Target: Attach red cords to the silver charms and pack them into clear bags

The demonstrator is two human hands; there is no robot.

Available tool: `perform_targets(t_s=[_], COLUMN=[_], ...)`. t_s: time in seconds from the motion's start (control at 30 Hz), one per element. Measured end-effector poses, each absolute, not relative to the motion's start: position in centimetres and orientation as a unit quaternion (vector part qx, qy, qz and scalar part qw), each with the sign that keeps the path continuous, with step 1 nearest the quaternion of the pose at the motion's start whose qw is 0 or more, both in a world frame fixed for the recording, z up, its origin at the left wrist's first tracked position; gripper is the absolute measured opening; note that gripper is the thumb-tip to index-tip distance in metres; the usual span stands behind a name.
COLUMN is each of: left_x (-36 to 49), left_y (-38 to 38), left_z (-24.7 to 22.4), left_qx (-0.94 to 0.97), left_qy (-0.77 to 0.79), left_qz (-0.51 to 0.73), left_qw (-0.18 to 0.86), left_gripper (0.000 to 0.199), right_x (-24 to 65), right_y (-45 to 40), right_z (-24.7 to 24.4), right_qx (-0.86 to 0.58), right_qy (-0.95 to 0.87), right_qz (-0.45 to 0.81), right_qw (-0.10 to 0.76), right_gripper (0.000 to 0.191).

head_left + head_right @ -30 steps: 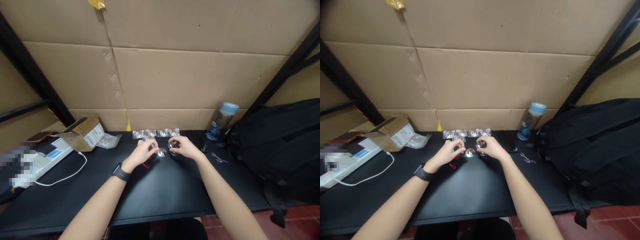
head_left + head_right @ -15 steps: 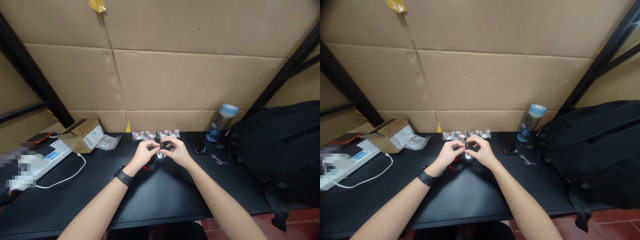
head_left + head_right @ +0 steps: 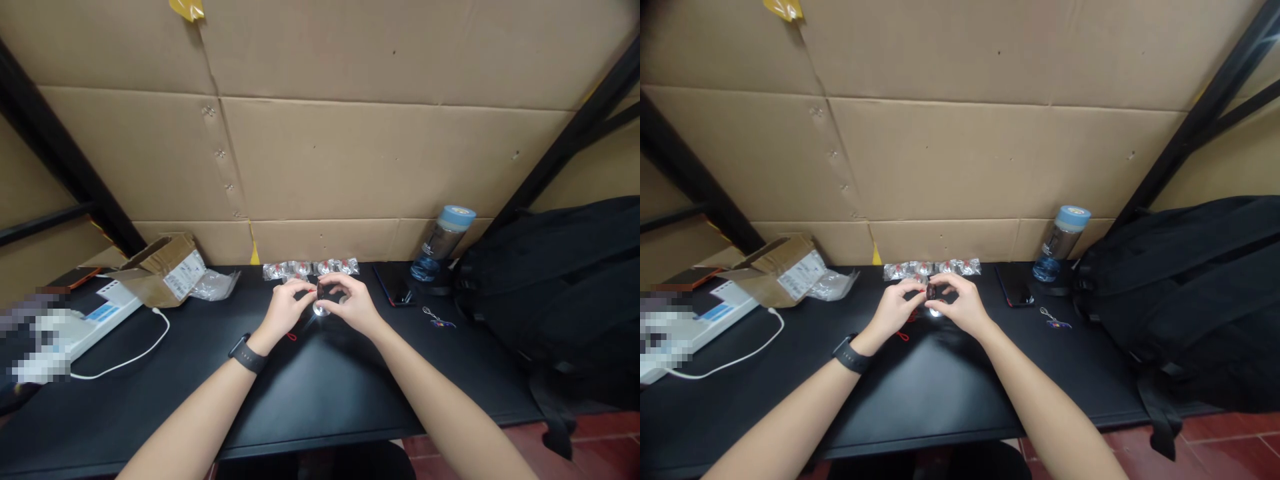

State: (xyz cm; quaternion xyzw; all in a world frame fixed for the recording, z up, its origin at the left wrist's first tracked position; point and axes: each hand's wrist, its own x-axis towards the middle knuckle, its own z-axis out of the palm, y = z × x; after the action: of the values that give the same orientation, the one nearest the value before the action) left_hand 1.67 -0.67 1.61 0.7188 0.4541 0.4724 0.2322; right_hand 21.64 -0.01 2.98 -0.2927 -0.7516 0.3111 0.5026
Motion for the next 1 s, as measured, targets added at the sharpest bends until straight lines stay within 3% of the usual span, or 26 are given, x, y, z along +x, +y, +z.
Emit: perform_targets(t_s=[0.27,0.53,0.7,1.0], left_x=[1.8,1.7,1.8,2.0], left_y=[-1.5,-1.4,-1.3,-1.4], left_z=[2.3,1.8,1.8,1.8], left_qx=[0.785,0.8,0.794,0.788], left_qy=[0.461,0.451,0.47,0.492], left_qz=[0.41,0.396,0.385,0.371], left_qw=[0.056,-0.012,-0.02,0.016], left_gripper=[0.021,0.018,0.018,0.024], right_x=[21.6,21.1,21.5,22.4], right_y=[-0.1,0.2,0.4,0.8], right_z=[2.9,1.8,2.0,2.3], right_qx=[-0.296,-0.33,-0.338,-0.298], right_qy=[-0.743,-0.68,-0.675,-0.845], right_qz=[0.324,0.406,0.46,0.143], right_qw=[0.506,0.514,0.468,0.419], right_gripper=[0.04,0.036,0.032,0.017])
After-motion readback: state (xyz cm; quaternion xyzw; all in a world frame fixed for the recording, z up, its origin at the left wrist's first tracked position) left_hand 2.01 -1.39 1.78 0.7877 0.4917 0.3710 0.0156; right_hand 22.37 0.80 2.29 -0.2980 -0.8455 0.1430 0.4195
